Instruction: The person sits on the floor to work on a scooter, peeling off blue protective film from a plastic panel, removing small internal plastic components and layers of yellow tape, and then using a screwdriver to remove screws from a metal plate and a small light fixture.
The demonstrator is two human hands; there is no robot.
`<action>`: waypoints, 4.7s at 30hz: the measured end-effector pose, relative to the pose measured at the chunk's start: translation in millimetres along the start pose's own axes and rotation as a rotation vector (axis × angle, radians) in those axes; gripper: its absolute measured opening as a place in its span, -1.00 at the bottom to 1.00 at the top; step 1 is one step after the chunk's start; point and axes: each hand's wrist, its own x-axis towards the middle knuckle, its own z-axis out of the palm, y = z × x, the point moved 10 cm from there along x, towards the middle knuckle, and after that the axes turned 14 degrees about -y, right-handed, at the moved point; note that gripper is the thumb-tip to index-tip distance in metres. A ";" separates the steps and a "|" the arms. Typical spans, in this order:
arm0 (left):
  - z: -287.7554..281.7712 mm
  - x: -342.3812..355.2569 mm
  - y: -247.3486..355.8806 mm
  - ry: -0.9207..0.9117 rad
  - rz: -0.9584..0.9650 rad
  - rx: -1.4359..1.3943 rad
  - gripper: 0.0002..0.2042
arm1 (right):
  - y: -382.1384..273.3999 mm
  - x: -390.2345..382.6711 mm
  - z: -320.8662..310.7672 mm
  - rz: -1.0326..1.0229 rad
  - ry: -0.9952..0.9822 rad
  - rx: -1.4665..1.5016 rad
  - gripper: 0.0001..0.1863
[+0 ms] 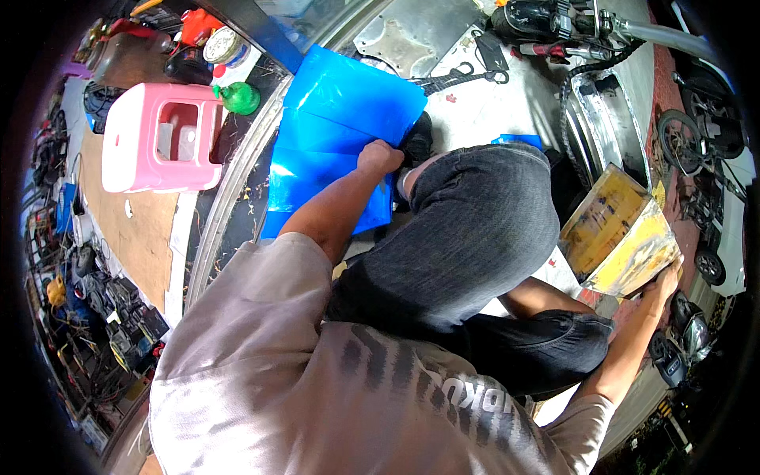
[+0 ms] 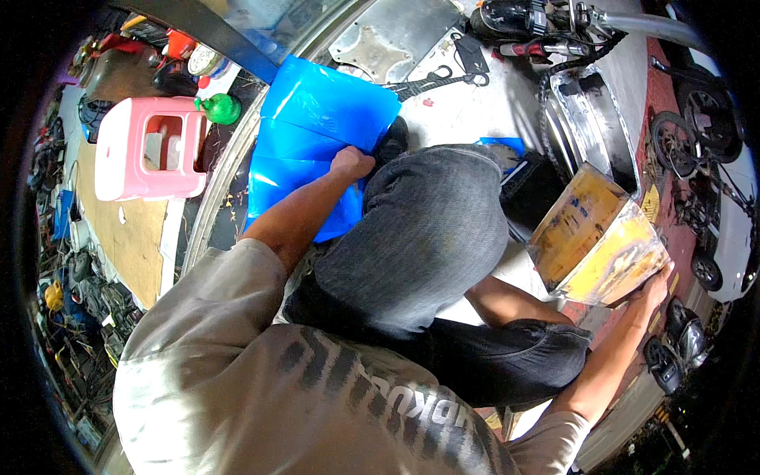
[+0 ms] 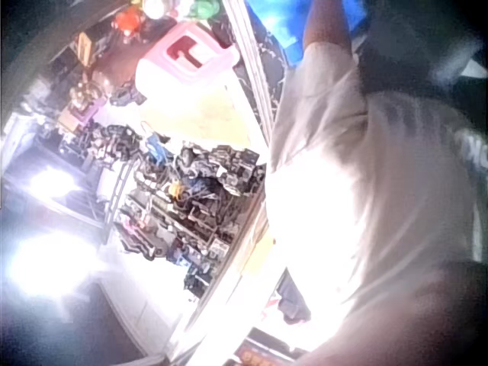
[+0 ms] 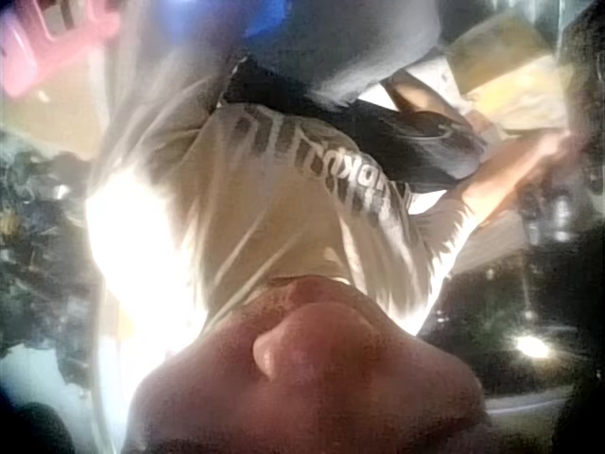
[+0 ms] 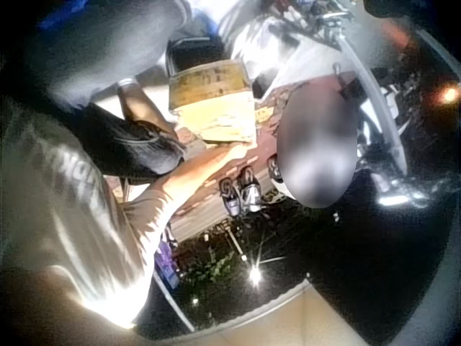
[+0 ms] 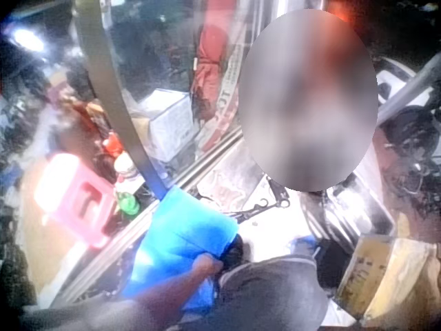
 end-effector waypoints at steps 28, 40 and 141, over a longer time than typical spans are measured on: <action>23.7 58.3 -65.7 -0.129 -0.109 -0.472 -0.50 | 14.5 2.4 -4.0 0.025 -0.009 0.130 -0.19; 9.6 32.5 -52.1 0.047 0.036 -0.357 -0.53 | 8.8 0.6 2.3 0.009 -0.047 0.107 -0.21; -137.8 -245.9 373.7 -0.660 1.019 -0.783 -0.46 | -172.1 -149.3 165.5 -0.237 -0.799 0.601 -0.76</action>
